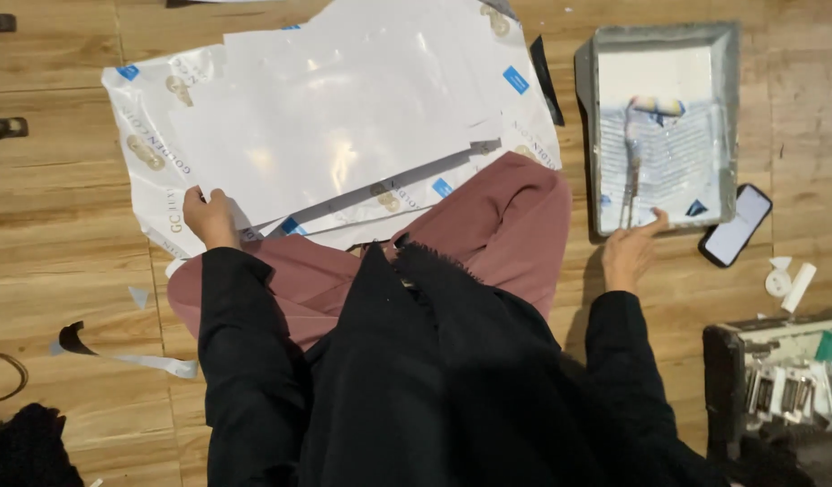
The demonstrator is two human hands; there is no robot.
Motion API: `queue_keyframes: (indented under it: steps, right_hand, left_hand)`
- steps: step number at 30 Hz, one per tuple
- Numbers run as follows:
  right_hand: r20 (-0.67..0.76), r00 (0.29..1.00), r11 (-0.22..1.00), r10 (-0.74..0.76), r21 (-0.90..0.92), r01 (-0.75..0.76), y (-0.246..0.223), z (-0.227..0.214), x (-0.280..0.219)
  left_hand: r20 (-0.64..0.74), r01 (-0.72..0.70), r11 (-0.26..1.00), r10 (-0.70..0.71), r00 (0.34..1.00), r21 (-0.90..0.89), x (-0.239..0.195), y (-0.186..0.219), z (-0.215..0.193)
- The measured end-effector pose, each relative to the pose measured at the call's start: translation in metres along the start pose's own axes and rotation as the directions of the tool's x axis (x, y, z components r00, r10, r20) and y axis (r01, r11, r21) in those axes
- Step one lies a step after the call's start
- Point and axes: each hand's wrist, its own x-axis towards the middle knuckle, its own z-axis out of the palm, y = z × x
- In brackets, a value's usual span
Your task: Applying glue to sheets of material using a hand roller and stacking them on top of each other
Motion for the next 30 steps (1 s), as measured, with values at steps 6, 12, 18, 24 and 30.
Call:
queue_keyframes:
  steps: [6, 12, 18, 24, 30]
  right_hand:
    - [-0.164, 0.986, 0.999, 0.004, 0.033, 0.002, 0.077, 0.039, 0.030]
    - [0.621, 0.683, 0.216, 0.385, 0.659, -0.721, 0.155, 0.028, 0.099]
    - [0.552, 0.690, 0.359, 0.468, 0.595, -0.719, 0.127, 0.027, 0.153]
    - [0.568, 0.724, 0.484, 0.392, 0.541, -0.687, 0.049, 0.036, 0.187]
    - [0.628, 0.727, 0.500, 0.279, 0.551, -0.668, -0.022, 0.071, 0.234]
  left_hand:
    - [-0.063, 0.033, 0.997, -0.029, 0.998, 0.064, 0.026, -0.033, 0.006]
    - [0.185, 0.330, 0.942, -0.315, 0.931, -0.058, -0.019, 0.029, -0.005]
    - [0.193, 0.256, 0.967, -0.250, 0.949, -0.005, -0.023, 0.031, -0.007]
    - [0.144, 0.196, 0.981, -0.193, 0.970, -0.003, -0.023, 0.038, -0.004]
    - [0.133, 0.265, 0.963, -0.270, 0.954, 0.057, -0.022, 0.046, -0.003]
